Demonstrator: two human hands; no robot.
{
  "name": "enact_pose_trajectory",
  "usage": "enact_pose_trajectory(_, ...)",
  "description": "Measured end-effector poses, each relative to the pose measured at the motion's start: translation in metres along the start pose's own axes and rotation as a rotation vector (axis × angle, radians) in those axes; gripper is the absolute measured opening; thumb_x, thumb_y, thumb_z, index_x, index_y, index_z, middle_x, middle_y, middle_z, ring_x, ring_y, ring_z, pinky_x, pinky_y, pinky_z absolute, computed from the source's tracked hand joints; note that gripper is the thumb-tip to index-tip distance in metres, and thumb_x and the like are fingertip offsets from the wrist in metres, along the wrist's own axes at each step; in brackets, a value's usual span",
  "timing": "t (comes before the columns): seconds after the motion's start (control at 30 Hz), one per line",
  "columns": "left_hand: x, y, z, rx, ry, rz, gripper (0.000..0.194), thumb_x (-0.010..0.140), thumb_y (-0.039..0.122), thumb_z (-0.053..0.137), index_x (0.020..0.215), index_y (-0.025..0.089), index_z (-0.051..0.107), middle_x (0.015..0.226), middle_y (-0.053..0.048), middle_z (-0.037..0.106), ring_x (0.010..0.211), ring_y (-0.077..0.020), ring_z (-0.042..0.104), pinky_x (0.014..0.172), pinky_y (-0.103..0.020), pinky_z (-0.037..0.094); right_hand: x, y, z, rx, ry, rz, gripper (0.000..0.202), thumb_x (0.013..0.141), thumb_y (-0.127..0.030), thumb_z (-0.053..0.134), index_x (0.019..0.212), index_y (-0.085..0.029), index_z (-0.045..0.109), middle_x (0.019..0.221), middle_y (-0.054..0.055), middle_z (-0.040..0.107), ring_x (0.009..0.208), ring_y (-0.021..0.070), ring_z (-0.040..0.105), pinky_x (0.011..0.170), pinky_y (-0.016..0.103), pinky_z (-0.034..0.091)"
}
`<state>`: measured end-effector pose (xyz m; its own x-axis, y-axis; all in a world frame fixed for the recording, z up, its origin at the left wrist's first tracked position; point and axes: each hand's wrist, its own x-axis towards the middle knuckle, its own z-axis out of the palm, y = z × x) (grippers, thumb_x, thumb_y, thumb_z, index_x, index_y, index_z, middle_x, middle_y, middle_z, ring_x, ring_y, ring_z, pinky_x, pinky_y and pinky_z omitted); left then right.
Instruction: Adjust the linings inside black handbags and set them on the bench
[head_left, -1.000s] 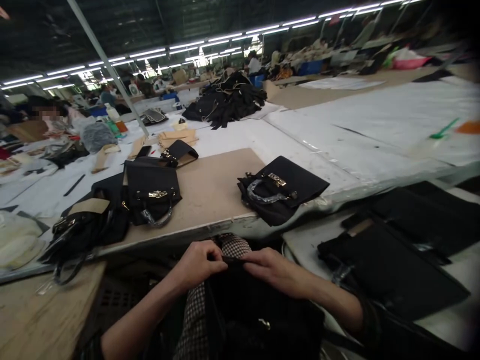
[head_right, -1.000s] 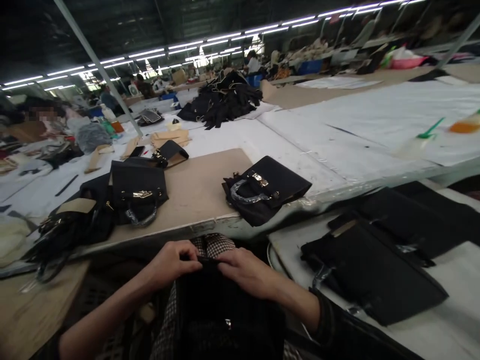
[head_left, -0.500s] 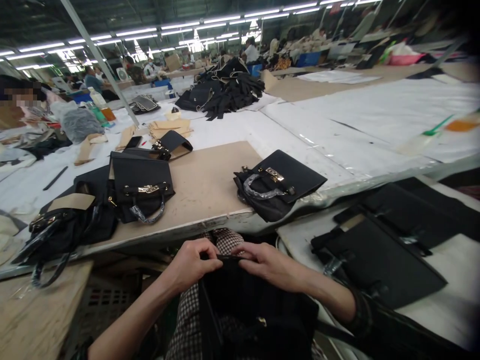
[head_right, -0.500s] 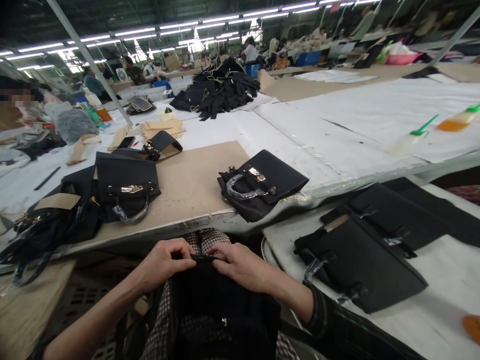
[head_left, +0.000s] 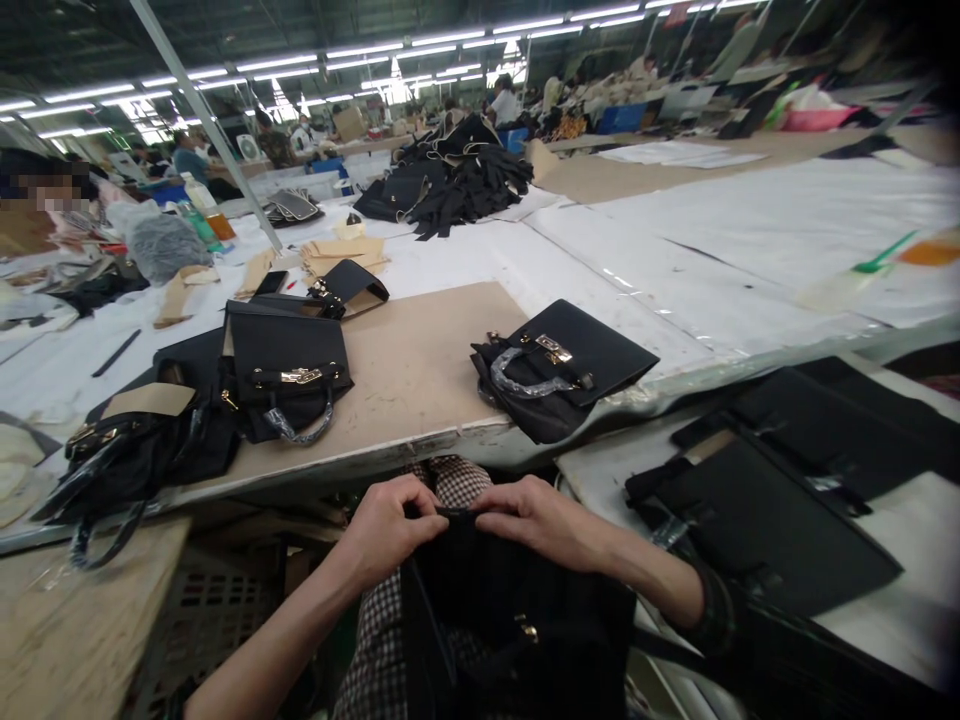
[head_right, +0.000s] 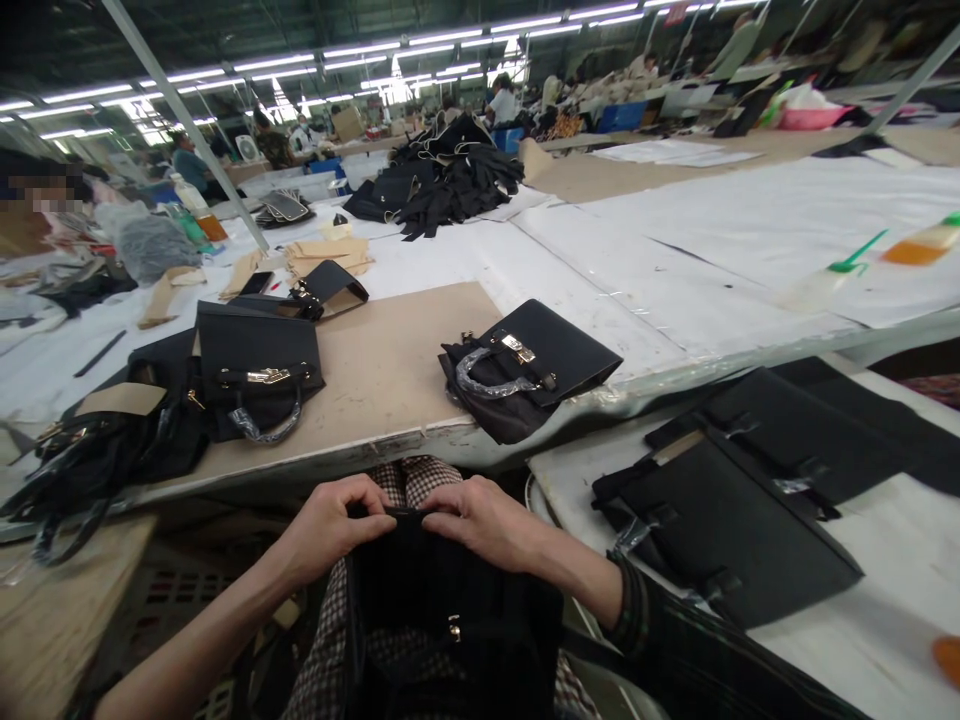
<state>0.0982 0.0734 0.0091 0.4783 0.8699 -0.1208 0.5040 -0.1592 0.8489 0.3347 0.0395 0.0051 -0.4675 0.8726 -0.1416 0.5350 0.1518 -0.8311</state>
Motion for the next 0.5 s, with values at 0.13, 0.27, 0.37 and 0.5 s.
enact_pose_trajectory(0.13, -0.0016, -0.0003, 0.0028, 0.036, 0.037, -0.026, 0.013, 0.074, 0.019, 0.069, 0.063, 0.017, 0.063, 0.083, -0.003, 0.072, 0.079, -0.0185, 0.065, 0.074, -0.026, 0.046, 0.0, -0.0013, 0.0026, 0.016, 0.016, -0.004, 0.022, 0.091, -0.03, 0.056, 0.094, -0.021, 0.075, 0.071, -0.002, 0.063, 0.066, 0.014, 0.054, 0.057, 0.022, 0.037)
enact_pose_trajectory(0.27, -0.0024, 0.001, 0.0044, 0.049, 0.05, -0.025, 0.015, 0.074, 0.019, 0.067, 0.061, 0.017, 0.06, 0.08, -0.003, 0.071, 0.076, -0.0175, 0.064, 0.071, -0.026, 0.044, -0.0021, -0.003, 0.0039, 0.028, 0.02, 0.003, 0.021, 0.09, -0.029, 0.056, 0.092, -0.02, 0.075, 0.069, -0.003, 0.062, 0.064, 0.013, 0.053, 0.057, 0.022, 0.036)
enact_pose_trajectory(0.37, -0.0028, 0.0016, 0.0054, 0.001, 0.042, -0.037, 0.022, 0.073, 0.019, 0.067, 0.058, 0.018, 0.052, 0.078, -0.002, 0.07, 0.073, -0.0165, 0.063, 0.067, -0.025, 0.043, -0.0036, -0.0034, 0.0032, 0.059, 0.008, 0.014, 0.022, 0.09, -0.03, 0.056, 0.092, -0.019, 0.075, 0.071, -0.002, 0.064, 0.065, 0.0136, 0.054, 0.058, 0.022, 0.037)
enact_pose_trajectory(0.5, 0.0009, 0.0014, 0.0096, -0.135, 0.018, -0.081, 0.027, 0.069, 0.019, 0.07, 0.06, 0.018, 0.044, 0.07, 0.001, 0.065, 0.065, -0.0132, 0.057, 0.058, -0.022, 0.039, 0.004, -0.0035, 0.0033, 0.103, -0.059, -0.024, 0.024, 0.089, -0.034, 0.059, 0.102, -0.018, 0.071, 0.082, 0.0, 0.067, 0.073, 0.0155, 0.057, 0.063, 0.023, 0.041)
